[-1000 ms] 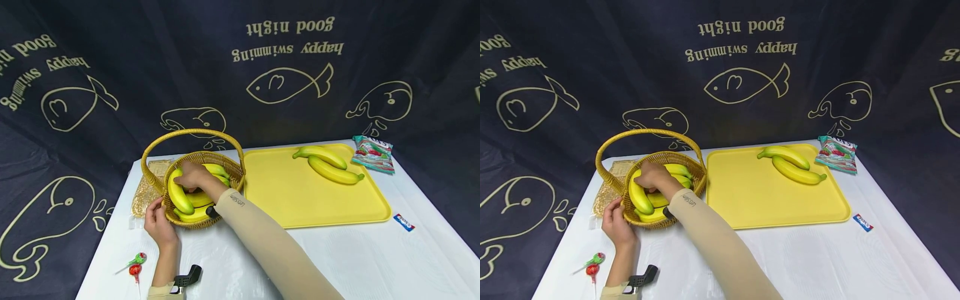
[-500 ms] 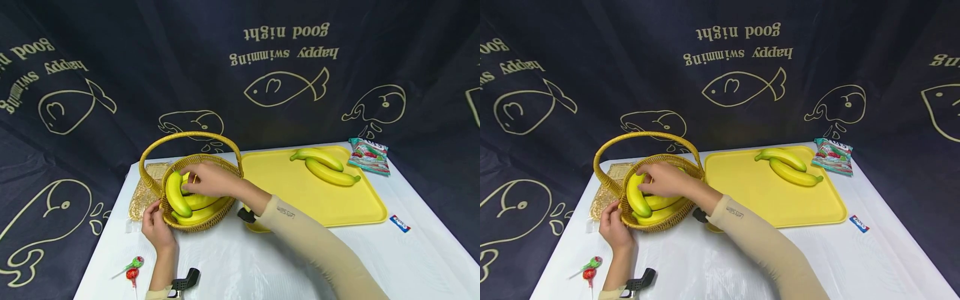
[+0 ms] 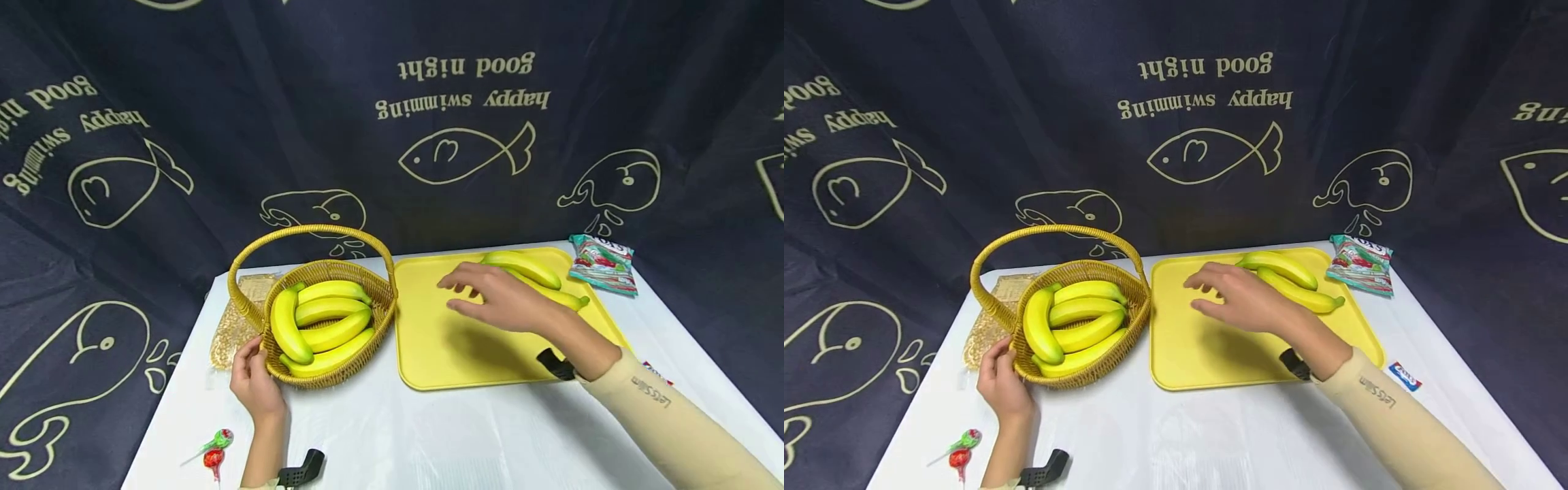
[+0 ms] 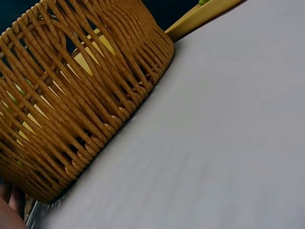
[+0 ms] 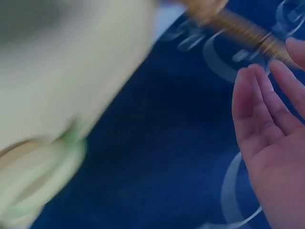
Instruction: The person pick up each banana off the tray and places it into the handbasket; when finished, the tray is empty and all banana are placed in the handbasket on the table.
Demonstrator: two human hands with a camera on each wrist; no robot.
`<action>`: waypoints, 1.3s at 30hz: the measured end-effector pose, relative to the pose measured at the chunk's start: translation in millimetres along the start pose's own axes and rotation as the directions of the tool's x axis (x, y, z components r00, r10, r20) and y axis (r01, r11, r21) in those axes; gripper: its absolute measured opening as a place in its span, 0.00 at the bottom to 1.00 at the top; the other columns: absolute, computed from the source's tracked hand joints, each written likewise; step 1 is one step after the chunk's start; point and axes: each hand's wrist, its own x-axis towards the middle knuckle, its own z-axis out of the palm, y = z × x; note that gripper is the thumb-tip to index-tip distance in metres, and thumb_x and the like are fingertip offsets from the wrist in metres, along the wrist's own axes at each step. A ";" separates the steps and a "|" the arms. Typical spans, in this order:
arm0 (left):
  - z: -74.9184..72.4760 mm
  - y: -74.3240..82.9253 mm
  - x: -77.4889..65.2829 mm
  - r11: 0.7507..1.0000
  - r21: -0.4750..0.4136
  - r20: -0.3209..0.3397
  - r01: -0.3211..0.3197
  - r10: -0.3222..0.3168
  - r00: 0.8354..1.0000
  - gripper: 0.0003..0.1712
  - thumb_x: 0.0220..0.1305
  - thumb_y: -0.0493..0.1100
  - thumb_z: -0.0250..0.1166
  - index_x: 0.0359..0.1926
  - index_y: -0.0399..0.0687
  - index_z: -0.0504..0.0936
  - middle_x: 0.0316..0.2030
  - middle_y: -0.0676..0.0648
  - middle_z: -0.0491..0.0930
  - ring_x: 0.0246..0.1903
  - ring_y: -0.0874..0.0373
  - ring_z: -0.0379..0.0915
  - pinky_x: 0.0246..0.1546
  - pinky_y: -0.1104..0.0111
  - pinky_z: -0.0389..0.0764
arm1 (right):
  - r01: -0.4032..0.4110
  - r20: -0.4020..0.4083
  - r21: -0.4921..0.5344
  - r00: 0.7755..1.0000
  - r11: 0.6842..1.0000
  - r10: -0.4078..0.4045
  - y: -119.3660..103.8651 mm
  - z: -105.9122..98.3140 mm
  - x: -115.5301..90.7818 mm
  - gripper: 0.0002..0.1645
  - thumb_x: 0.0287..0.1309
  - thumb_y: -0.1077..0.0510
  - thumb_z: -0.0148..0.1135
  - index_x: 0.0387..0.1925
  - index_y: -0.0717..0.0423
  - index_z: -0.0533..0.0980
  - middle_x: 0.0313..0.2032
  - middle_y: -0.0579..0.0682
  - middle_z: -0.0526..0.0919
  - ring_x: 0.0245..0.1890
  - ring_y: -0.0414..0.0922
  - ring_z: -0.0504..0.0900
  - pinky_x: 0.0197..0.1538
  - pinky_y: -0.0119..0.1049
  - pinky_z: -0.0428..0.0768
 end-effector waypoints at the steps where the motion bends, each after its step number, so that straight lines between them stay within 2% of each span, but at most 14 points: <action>1: 0.2 -0.6 0.4 1.000 0.003 0.000 -0.002 0.002 1.000 0.15 0.62 0.30 0.53 0.46 0.31 0.80 0.46 0.41 0.80 0.52 0.53 0.72 0.52 0.72 0.69 | -0.041 -0.015 -0.003 0.999 0.999 0.041 14.5 -2.8 -7.1 0.19 0.60 0.50 0.65 0.52 0.48 0.78 0.45 0.38 0.79 0.42 0.39 0.77 0.43 0.38 0.78; 5: 0.1 -2.3 2.1 1.000 0.008 0.006 -0.008 0.008 1.000 0.15 0.62 0.30 0.53 0.46 0.31 0.80 0.47 0.41 0.79 0.53 0.53 0.72 0.52 0.71 0.69 | -0.193 -0.042 -0.079 0.981 0.978 0.190 75.9 -7.9 -32.7 0.20 0.60 0.54 0.64 0.52 0.56 0.78 0.45 0.49 0.81 0.44 0.50 0.79 0.47 0.46 0.77; 9: 0.8 -2.5 -0.1 1.000 -0.010 0.005 0.012 -0.012 1.000 0.15 0.63 0.30 0.53 0.47 0.31 0.80 0.47 0.41 0.78 0.52 0.53 0.71 0.50 0.72 0.70 | -0.289 -0.038 -0.268 0.956 0.919 0.290 123.7 -7.0 -59.0 0.18 0.57 0.58 0.64 0.49 0.62 0.79 0.40 0.57 0.79 0.40 0.55 0.78 0.42 0.52 0.75; 11: 1.1 -2.2 -1.3 0.999 -0.032 -0.003 0.023 -0.024 1.000 0.14 0.63 0.30 0.53 0.47 0.31 0.80 0.47 0.41 0.79 0.52 0.52 0.72 0.49 0.72 0.71 | -0.316 -0.033 -0.329 0.946 0.890 0.324 138.7 -3.3 -69.4 0.19 0.55 0.59 0.64 0.48 0.64 0.79 0.36 0.57 0.78 0.36 0.54 0.76 0.40 0.53 0.75; 13: 1.1 -2.2 -2.8 0.998 -0.052 -0.008 0.030 -0.030 1.000 0.14 0.63 0.29 0.53 0.47 0.30 0.80 0.46 0.40 0.79 0.51 0.52 0.72 0.48 0.71 0.72 | -0.348 -0.023 -0.340 0.932 0.873 0.362 149.2 1.3 -77.2 0.21 0.54 0.58 0.65 0.48 0.65 0.78 0.34 0.56 0.77 0.32 0.53 0.75 0.38 0.52 0.74; 17: 1.7 -1.2 -3.0 0.998 -0.057 -0.012 0.019 -0.019 1.000 0.14 0.62 0.29 0.53 0.46 0.30 0.80 0.46 0.39 0.79 0.51 0.52 0.72 0.48 0.71 0.72 | -0.376 -0.013 -0.308 0.920 0.874 0.391 158.5 8.3 -82.6 0.26 0.53 0.56 0.66 0.51 0.67 0.76 0.35 0.56 0.78 0.33 0.52 0.74 0.42 0.52 0.74; 23: 2.8 0.4 0.3 0.999 -0.051 -0.013 0.017 -0.017 1.000 0.15 0.62 0.29 0.52 0.47 0.30 0.80 0.46 0.41 0.79 0.52 0.53 0.71 0.50 0.72 0.70 | -0.363 0.028 -0.270 0.923 0.892 0.384 156.1 12.6 -78.0 0.32 0.52 0.55 0.66 0.58 0.66 0.72 0.27 0.49 0.74 0.28 0.48 0.70 0.35 0.45 0.70; 27: 3.6 0.5 0.8 0.998 -0.062 -0.002 0.025 -0.025 1.000 0.15 0.62 0.28 0.52 0.47 0.27 0.79 0.47 0.38 0.78 0.52 0.53 0.71 0.51 0.72 0.70 | -0.342 0.062 -0.187 0.931 0.921 0.359 142.7 16.1 -70.1 0.36 0.52 0.54 0.67 0.62 0.64 0.69 0.32 0.47 0.76 0.32 0.45 0.72 0.37 0.43 0.71; 31: 3.6 0.3 1.0 0.998 -0.058 0.007 0.021 -0.021 1.000 0.15 0.62 0.28 0.52 0.48 0.26 0.78 0.48 0.37 0.77 0.52 0.52 0.71 0.52 0.72 0.69 | -0.272 0.040 -0.089 0.960 0.958 0.276 113.5 16.2 -54.4 0.38 0.50 0.55 0.69 0.64 0.58 0.69 0.39 0.47 0.78 0.38 0.44 0.75 0.42 0.42 0.75; 34: 3.0 0.3 1.3 0.998 -0.051 0.003 0.020 -0.020 1.000 0.15 0.62 0.29 0.52 0.48 0.26 0.78 0.48 0.37 0.77 0.53 0.52 0.71 0.52 0.72 0.69 | -0.194 0.030 -0.021 0.980 0.981 0.194 86.2 14.3 -40.6 0.43 0.50 0.54 0.70 0.67 0.53 0.65 0.41 0.45 0.78 0.40 0.42 0.75 0.42 0.41 0.76; 39: 1.9 -0.2 1.5 0.999 -0.040 0.006 0.015 -0.015 1.000 0.15 0.63 0.29 0.53 0.48 0.27 0.78 0.48 0.38 0.77 0.53 0.53 0.71 0.53 0.72 0.69 | -0.108 0.081 0.049 0.991 0.993 0.104 43.1 11.6 -24.7 0.46 0.51 0.52 0.70 0.71 0.42 0.60 0.42 0.39 0.76 0.41 0.37 0.74 0.43 0.39 0.77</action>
